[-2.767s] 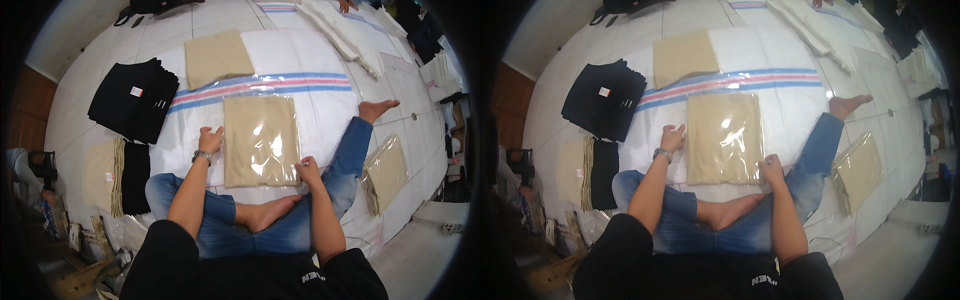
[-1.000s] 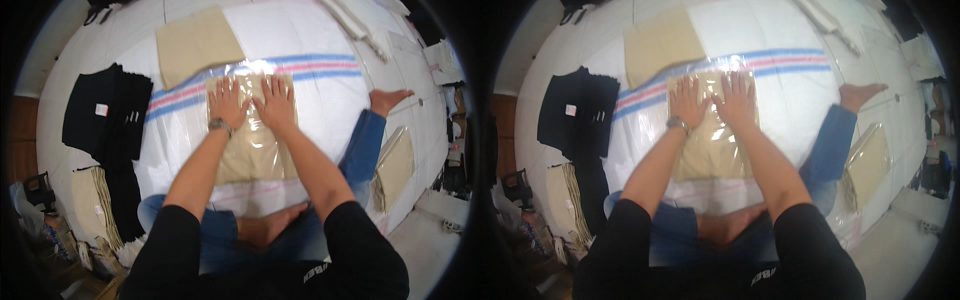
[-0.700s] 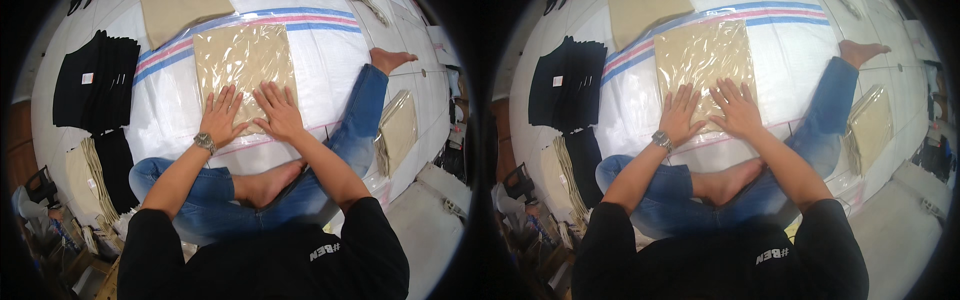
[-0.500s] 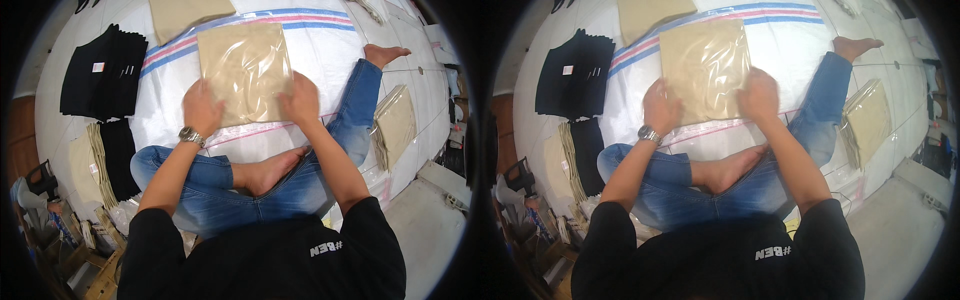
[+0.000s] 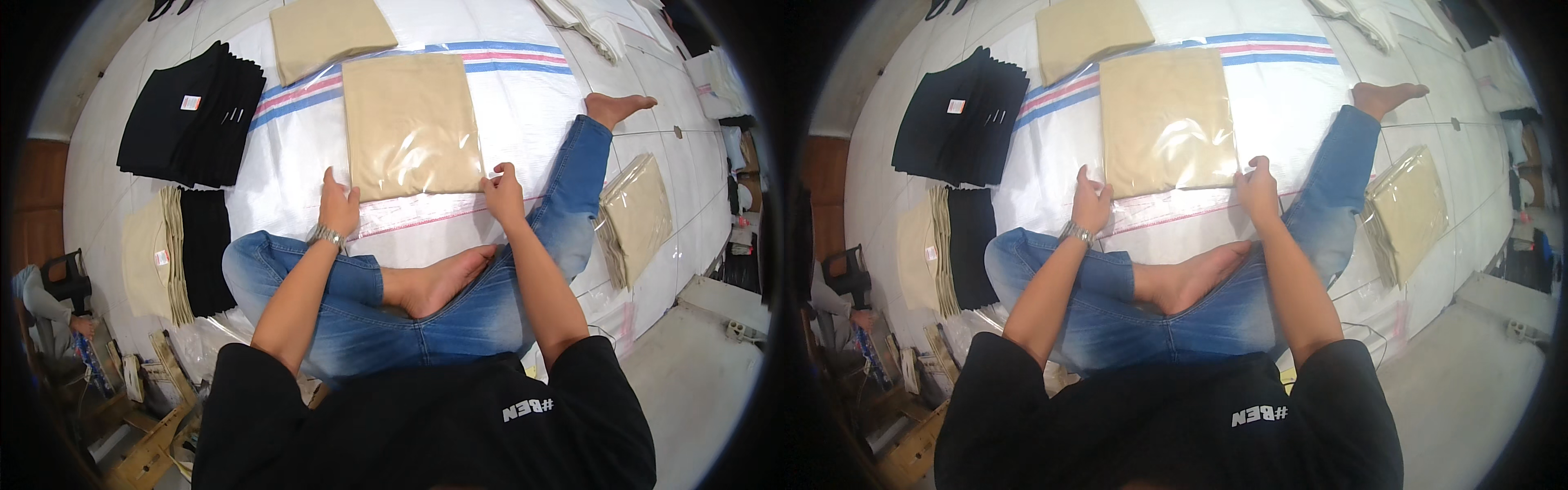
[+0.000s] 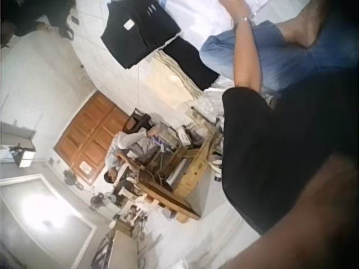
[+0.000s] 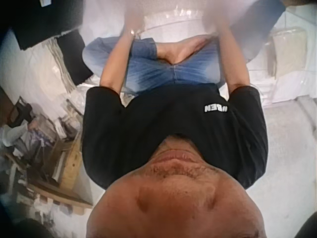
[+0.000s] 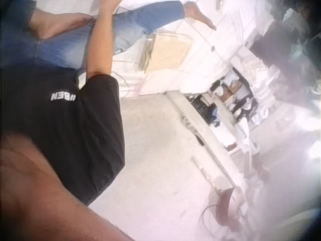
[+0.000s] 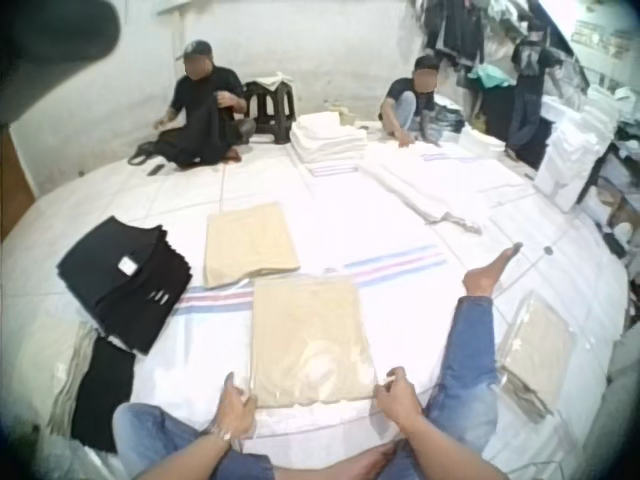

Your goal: The person takes a folded beige shirt from a stack, places it into a clear plastic bag, presses down on the bag to remove air, and then sets the packaged shirt aside.

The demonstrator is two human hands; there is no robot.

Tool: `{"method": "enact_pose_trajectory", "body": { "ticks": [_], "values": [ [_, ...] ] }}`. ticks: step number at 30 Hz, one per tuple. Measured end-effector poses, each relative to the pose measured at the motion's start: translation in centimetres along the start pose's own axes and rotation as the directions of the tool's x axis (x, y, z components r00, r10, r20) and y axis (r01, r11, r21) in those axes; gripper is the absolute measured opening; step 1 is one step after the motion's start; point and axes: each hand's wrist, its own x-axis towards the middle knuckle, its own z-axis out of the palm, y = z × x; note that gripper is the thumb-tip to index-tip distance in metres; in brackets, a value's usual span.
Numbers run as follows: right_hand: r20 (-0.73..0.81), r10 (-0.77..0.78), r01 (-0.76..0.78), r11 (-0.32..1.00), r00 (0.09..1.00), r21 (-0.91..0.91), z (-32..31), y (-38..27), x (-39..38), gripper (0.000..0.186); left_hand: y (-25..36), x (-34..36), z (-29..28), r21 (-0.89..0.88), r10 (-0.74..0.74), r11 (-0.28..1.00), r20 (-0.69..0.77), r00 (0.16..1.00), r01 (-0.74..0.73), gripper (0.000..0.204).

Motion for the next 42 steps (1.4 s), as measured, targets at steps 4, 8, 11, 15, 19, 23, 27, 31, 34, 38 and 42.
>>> {"method": "enact_pose_trajectory", "body": {
  "ticks": [4, 8, 11, 15, 19, 23, 27, 31, 34, 38, 42],
  "values": [
    [0.043, -0.345, 0.338, 0.873, 0.938, -0.352, -1.7, 0.0, -5.0, 0.043, 3.9, -2.7, -3.9, 0.274, 0.144, 0.926, 0.382, 0.913, -0.261, 0.070],
    [0.370, -0.396, 0.535, 0.715, 0.840, -0.451, 0.9, -0.3, -7.3, 0.056, 6.7, -4.0, -3.1, 0.285, -0.016, 0.916, 0.726, 0.687, -0.281, 0.079],
    [0.256, -0.510, 0.557, 0.614, 0.821, -0.559, 2.3, 0.4, -8.5, 0.063, 7.2, -4.3, -3.0, 0.308, -0.068, 0.908, 0.778, 0.624, -0.285, 0.084],
    [0.289, -0.472, 0.549, 0.643, 0.833, -0.534, 2.6, -0.2, -8.0, 0.066, 7.3, -4.1, -2.8, 0.335, -0.081, 0.901, 0.754, 0.651, -0.276, 0.084],
    [0.463, -0.551, 0.715, 0.606, 0.694, -0.350, 3.2, -1.4, -7.8, 0.065, 7.6, -3.5, -2.6, 0.255, 0.026, 0.906, 0.762, 0.647, -0.337, 0.082],
    [0.360, -0.509, 0.622, 0.600, 0.782, -0.503, 3.9, -1.5, -7.8, 0.072, 7.5, -3.5, -1.8, 0.205, 0.118, 0.875, 0.788, 0.604, -0.439, 0.077],
    [0.303, -0.486, 0.570, 0.645, 0.820, -0.510, 3.7, -1.0, -7.0, 0.079, 7.1, -3.8, -1.8, 0.262, 0.033, 0.898, 0.760, 0.649, -0.353, 0.080],
    [0.286, -0.416, 0.504, 0.680, 0.863, -0.533, 4.1, -0.6, -6.9, 0.084, 6.5, -3.2, -1.4, 0.341, -0.113, 0.922, 0.693, 0.712, -0.186, 0.083],
    [0.278, -0.320, 0.424, 0.706, 0.906, -0.568, 4.1, 0.5, -6.6, 0.085, 6.1, -3.1, -1.5, 0.371, -0.179, 0.919, 0.689, 0.702, -0.130, 0.082],
    [0.331, -0.227, 0.384, 0.734, 0.916, -0.561, 3.3, 0.6, -6.0, 0.083, 5.7, -2.9, -1.8, 0.402, -0.238, 0.910, 0.699, 0.674, -0.096, 0.083],
    [0.255, -0.249, 0.340, 0.835, 0.935, -0.433, 1.5, 1.0, -5.0, 0.057, 4.1, -2.3, -2.4, 0.280, -0.153, 0.959, 0.631, 0.761, -0.038, 0.062]
  ]
}}
